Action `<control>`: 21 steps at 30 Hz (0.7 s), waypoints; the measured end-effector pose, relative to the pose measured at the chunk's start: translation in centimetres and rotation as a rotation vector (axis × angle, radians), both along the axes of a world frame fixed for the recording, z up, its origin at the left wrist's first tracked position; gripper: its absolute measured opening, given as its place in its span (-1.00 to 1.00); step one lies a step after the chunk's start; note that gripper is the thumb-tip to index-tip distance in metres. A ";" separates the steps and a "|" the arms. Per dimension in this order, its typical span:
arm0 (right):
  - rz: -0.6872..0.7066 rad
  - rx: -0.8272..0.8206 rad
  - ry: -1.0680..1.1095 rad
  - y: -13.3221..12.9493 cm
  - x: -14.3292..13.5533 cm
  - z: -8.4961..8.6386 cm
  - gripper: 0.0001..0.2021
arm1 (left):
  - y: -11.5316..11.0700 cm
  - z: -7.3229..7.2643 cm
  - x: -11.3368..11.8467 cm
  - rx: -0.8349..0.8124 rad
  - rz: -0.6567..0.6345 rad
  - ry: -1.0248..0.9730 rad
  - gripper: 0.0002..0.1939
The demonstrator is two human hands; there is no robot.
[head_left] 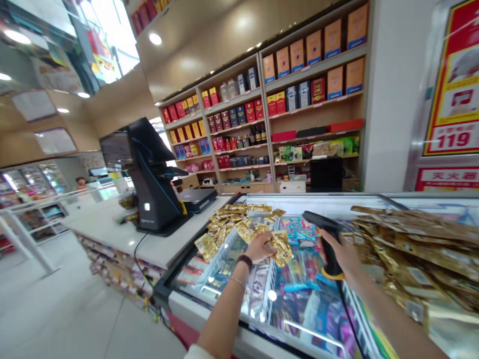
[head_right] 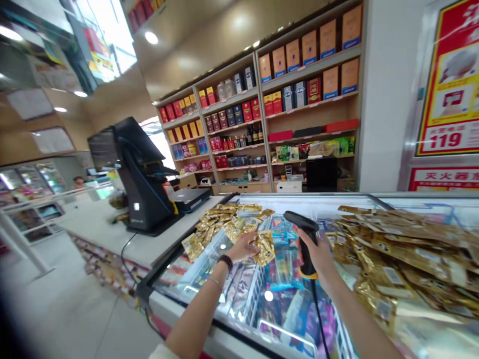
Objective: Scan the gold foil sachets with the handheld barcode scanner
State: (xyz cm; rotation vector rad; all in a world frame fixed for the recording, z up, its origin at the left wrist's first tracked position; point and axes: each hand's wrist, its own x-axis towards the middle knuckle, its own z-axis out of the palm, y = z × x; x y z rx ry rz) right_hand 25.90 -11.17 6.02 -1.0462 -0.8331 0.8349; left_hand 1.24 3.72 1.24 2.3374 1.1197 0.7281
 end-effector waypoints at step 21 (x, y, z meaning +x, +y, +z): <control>0.173 -0.121 -0.112 -1.0 -1.2 -4.8 -0.40 | -1.6 -0.2 -1.0 -0.023 0.268 -0.185 -0.49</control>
